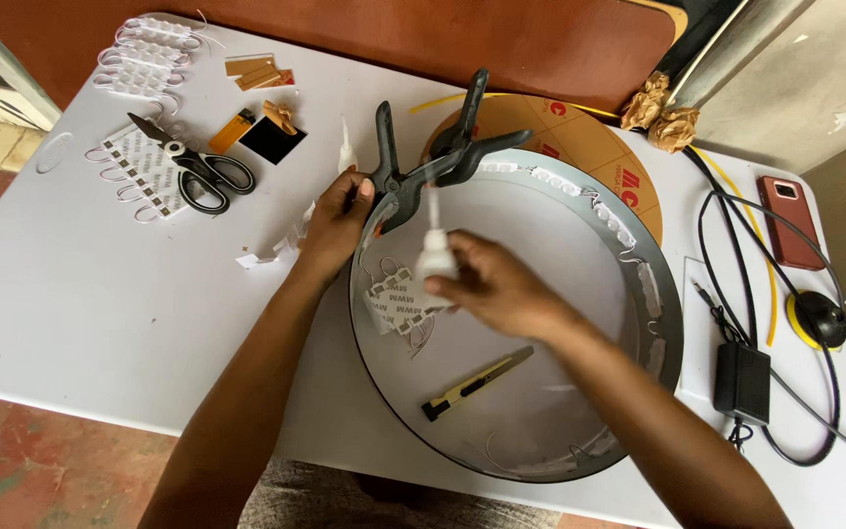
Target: The person assembles an LED light fixture by applying glue to a circular frame, attaching small white plastic components, and securing them with clamps. They use a utility knife to cut adhesive backing and repeatedly apply glue and press components into place.
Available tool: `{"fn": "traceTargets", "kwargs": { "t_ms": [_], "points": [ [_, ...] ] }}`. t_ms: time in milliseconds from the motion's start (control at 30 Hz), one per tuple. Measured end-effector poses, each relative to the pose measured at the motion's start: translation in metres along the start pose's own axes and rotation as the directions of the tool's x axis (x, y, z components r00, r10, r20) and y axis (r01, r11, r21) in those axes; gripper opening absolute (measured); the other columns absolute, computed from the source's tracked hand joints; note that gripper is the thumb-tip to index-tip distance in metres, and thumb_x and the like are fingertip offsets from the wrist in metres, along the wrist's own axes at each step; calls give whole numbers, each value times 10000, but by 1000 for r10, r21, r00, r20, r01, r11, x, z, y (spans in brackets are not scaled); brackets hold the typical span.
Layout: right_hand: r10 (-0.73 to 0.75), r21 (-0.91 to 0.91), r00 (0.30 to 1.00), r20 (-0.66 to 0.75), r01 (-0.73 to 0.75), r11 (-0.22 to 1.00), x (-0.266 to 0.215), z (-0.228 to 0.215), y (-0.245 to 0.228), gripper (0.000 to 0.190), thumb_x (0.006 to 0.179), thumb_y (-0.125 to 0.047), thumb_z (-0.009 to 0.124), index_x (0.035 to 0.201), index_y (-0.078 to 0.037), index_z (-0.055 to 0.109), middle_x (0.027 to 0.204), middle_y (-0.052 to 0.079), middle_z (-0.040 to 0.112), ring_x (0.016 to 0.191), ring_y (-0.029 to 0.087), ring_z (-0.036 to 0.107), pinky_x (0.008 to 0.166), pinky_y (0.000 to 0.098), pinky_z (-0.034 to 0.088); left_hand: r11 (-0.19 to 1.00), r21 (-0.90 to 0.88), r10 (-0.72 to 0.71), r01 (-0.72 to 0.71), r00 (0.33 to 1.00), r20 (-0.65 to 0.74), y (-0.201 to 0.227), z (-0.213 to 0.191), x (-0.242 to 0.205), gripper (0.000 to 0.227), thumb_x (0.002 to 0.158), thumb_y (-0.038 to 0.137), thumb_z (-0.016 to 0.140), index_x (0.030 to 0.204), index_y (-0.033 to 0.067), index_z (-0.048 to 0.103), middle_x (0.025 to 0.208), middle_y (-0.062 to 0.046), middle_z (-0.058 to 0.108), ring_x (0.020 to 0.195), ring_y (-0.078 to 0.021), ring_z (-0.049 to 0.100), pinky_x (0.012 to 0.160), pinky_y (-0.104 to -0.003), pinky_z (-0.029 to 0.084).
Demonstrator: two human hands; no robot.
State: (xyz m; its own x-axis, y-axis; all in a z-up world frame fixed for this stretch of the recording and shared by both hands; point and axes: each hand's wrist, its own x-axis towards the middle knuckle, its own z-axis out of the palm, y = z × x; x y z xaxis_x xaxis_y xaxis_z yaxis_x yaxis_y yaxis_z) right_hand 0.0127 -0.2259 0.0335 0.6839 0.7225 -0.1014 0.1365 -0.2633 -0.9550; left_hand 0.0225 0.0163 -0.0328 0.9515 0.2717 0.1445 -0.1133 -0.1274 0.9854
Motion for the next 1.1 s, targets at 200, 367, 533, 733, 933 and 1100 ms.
{"fn": "traceTargets", "kwargs": {
  "t_ms": [200, 367, 533, 733, 933, 1100],
  "points": [
    [120, -19, 986, 119, -119, 993, -1, 42, -2, 411, 1062, -222, 497, 1353, 66, 529, 1079, 267, 731, 907, 302, 767, 810, 434, 633, 1000, 6, -4, 4, 1000, -7, 13, 2, -7, 258, 1120, 215, 436, 1050, 48, 619, 1482, -379, 483, 1504, -534, 284, 1233, -622, 186],
    [172, 53, 977, 125, -179, 982, 4, 52, 7, 435, 1048, -267, 527, 1310, 77, 576, 989, 211, 731, 818, 238, 759, 770, 381, 623, 998, 53, 17, -16, 1000, -13, -1, -2, 2, 241, 1117, 233, 459, 1034, 83, 629, 1452, -334, 532, 1494, -502, 331, 1224, -608, 222],
    [178, 60, 981, 76, -182, 981, 6, 55, -2, 467, 1023, -311, 574, 1266, 84, 624, 957, 212, 728, 786, 231, 759, 734, 365, 621, 998, 51, 32, -31, 999, -23, 9, -5, -4, 231, 1116, 205, 467, 1029, 69, 633, 1411, -345, 562, 1486, -487, 356, 1221, -599, 238],
    [146, 40, 989, 35, -147, 988, 14, 58, 4, 469, 1054, -332, 542, 1255, 80, 644, 991, 254, 712, 872, 252, 703, 755, 397, 592, 995, 97, 30, -28, 999, -16, 1, -4, 2, 225, 1116, 205, 458, 1040, 80, 629, 1429, -354, 540, 1443, -521, 408, 1173, -580, 300],
    [174, 56, 985, 1, -173, 983, 10, 57, -8, 438, 1033, -297, 536, 1219, 83, 649, 759, 172, 717, 649, 186, 701, 613, 288, 566, 993, 115, -16, 18, 1000, -22, 5, -5, 0, 246, 1112, 266, 452, 1083, 121, 649, 1516, -322, 489, 1434, -509, 427, 1157, -575, 321],
    [131, 13, 991, -27, -131, 991, 15, 58, 5, 433, 1043, -277, 546, 1245, 98, 625, 746, 181, 702, 633, 184, 695, 595, 287, 564, 989, 143, 24, -22, 1000, -16, -40, -2, 21, 241, 1121, 238, 453, 1087, 94, 643, 1425, -307, 574, 1348, -464, 520, 1096, -546, 373]
  ]
}}
